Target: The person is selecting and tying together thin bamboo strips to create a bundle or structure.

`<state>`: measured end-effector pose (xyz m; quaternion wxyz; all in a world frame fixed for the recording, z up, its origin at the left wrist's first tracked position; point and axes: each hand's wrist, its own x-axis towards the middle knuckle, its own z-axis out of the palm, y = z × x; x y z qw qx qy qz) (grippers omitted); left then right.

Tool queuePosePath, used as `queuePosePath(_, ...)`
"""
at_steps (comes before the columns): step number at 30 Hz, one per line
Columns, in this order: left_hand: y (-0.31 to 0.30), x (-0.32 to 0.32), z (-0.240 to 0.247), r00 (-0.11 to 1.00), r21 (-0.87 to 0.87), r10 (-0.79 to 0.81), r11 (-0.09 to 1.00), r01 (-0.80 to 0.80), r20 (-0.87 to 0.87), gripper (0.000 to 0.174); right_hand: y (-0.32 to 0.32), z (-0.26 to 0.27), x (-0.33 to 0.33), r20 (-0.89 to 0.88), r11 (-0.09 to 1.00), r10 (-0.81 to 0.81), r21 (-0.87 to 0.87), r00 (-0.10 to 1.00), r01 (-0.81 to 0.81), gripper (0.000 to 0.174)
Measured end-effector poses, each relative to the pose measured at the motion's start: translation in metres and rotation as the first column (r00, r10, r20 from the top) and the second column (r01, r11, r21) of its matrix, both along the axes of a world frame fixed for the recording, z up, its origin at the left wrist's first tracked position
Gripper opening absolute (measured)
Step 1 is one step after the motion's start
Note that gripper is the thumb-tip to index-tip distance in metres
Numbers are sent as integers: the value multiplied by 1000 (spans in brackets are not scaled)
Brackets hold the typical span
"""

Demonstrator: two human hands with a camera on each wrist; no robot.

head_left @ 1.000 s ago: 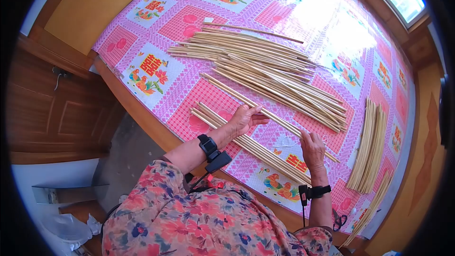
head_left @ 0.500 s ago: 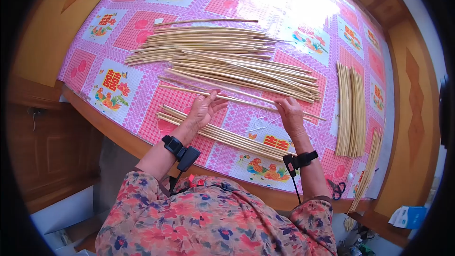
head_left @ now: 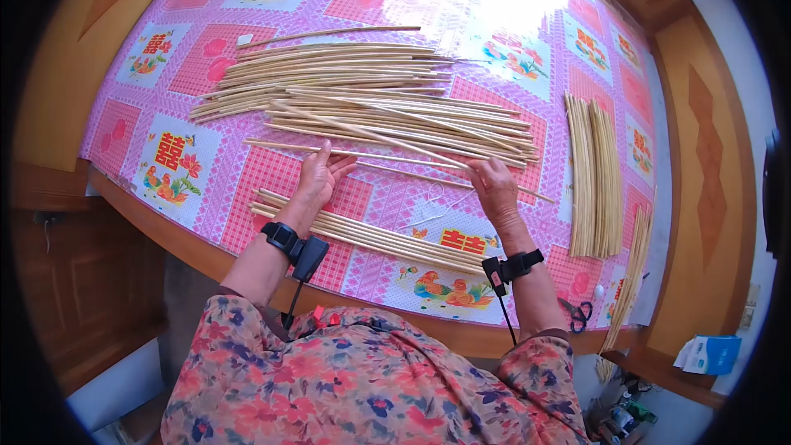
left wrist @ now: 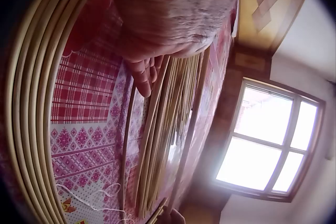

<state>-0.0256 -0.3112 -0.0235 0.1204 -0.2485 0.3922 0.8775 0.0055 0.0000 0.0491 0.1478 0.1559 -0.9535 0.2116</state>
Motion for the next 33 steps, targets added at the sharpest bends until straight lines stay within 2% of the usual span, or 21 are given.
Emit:
queuePosePath(1,0,-1,1,998,15,17,1000,-18,55,31,-2,-2,1,-3,1000,-9,6,1000,9,11)
queuePosePath(3,-4,-3,-1,998,4,-50,999,50,44,31,-4,-8,4,90,998,36,42,995,-40,11)
queuePosePath(5,-11,-6,-9,972,-66,-227,971,230,53,29,-6,-14,6,125,999,19,48,992,-25,10)
queuePosePath(6,-11,-3,-4,977,-68,-182,979,190,114,25,-6,-19,5,109,998,39,36,993,-43,10)
queuePosePath(9,-14,2,5,963,-125,-239,959,254,121,24,-5,-30,2,106,998,34,56,994,-40,10)
queuePosePath(10,-13,4,3,952,-227,-292,925,306,92,22,-5,-31,-1,75,997,53,54,996,-57,9)
queuePosePath(11,-11,6,2,950,-222,-300,923,313,91,22,-5,-33,-3,46,996,74,52,996,-76,9)
queuePosePath(13,-6,11,4,873,-388,-488,802,454,12,21,-7,-38,-11,57,994,56,88,997,-61,8)
queuePosePath(14,0,15,5,861,-430,-509,778,458,-4,21,-7,-39,-16,12,993,71,90,997,-72,8)
queuePosePath(17,14,22,4,804,-431,-593,737,521,-42,21,-7,-43,-32,-62,991,80,113,995,-73,10)
queuePosePath(21,22,30,5,777,-446,-628,705,551,-33,21,1,-53,-46,-67,982,71,178,995,-58,11)
queuePosePath(23,22,32,2,774,-446,-632,702,555,-32,20,5,-63,-49,-10,968,53,246,999,-49,12)
queuePosePath(26,25,36,6,757,-467,-654,670,576,-4,19,3,-61,-49,-38,978,56,204,998,-47,10)
queuePosePath(29,27,40,7,748,-485,-664,650,585,13,19,3,-65,-52,27,967,28,251,999,-34,6)
queuePosePath(33,27,40,4,685,-529,-722,543,652,103,19,5,-70,-53,80,984,46,167,996,-59,9)
